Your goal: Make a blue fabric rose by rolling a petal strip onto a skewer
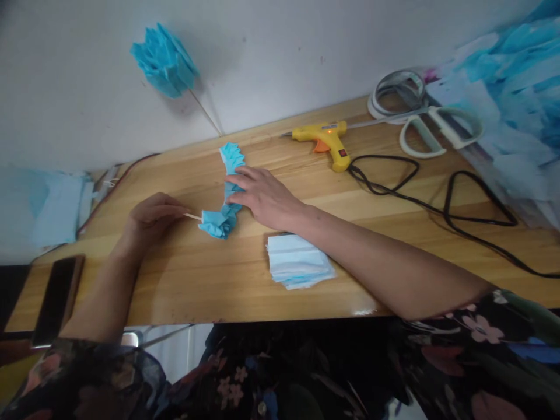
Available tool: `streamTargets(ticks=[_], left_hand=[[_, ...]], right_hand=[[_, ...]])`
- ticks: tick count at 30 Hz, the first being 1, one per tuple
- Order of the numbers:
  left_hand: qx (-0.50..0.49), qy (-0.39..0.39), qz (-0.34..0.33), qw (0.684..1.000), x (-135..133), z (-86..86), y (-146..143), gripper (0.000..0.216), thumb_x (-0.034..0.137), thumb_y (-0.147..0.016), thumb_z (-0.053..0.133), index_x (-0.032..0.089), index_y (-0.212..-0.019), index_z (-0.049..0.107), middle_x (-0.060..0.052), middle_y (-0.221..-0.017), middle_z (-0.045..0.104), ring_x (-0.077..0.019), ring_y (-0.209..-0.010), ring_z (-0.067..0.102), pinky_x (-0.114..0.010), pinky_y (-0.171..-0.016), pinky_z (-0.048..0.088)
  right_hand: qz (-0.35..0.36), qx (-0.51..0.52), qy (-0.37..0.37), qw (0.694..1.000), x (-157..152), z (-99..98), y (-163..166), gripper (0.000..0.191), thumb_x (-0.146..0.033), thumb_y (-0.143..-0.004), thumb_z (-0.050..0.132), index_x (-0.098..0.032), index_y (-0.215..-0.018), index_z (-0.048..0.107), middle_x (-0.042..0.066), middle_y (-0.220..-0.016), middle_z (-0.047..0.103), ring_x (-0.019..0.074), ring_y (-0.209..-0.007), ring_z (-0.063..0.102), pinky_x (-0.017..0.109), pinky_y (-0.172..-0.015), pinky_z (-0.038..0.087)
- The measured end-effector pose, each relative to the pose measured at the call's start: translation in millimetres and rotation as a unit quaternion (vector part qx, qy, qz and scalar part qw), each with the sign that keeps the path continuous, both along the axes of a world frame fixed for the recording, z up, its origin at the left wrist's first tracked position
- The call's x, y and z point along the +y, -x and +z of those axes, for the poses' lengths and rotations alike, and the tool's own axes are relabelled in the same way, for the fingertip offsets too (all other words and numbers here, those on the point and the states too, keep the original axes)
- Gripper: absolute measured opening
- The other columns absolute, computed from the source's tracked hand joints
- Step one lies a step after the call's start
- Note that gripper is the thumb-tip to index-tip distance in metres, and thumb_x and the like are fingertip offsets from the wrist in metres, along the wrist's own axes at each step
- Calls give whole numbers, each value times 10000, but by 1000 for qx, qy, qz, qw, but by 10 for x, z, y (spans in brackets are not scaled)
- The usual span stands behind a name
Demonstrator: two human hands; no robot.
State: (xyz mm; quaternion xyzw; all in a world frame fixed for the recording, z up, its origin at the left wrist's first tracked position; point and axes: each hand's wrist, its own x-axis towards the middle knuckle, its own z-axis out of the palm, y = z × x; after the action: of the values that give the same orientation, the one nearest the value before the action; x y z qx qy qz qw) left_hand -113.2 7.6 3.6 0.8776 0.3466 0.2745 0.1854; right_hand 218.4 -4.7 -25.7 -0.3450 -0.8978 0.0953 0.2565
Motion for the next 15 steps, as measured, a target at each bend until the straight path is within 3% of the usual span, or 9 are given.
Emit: streamTargets(ticks=[9,15], left_hand=[[1,3,9,1000,-40,36,-71,236,419,-1004,660,278,-901,820,-74,-913,754,-208,-810,687,-356,-707,534],[7,23,1,1000,-9,-11,-106,240,382,-1000,661,230,-900,817,-84,-915,759,-197,-799,694,-328,-698,536]], right_hand=[[-2,7,-14,1000,-2,-43,5,443,-68,-1003,486,-309,-1227,782,55,-1502,623,315,-1429,465,531,-1115,430],[-3,0,-20,1000,3,-46,12,430,-88,-1027,473,-319,-1217,782,40,-1502,624,304,-1427,476,518,-1113,440]])
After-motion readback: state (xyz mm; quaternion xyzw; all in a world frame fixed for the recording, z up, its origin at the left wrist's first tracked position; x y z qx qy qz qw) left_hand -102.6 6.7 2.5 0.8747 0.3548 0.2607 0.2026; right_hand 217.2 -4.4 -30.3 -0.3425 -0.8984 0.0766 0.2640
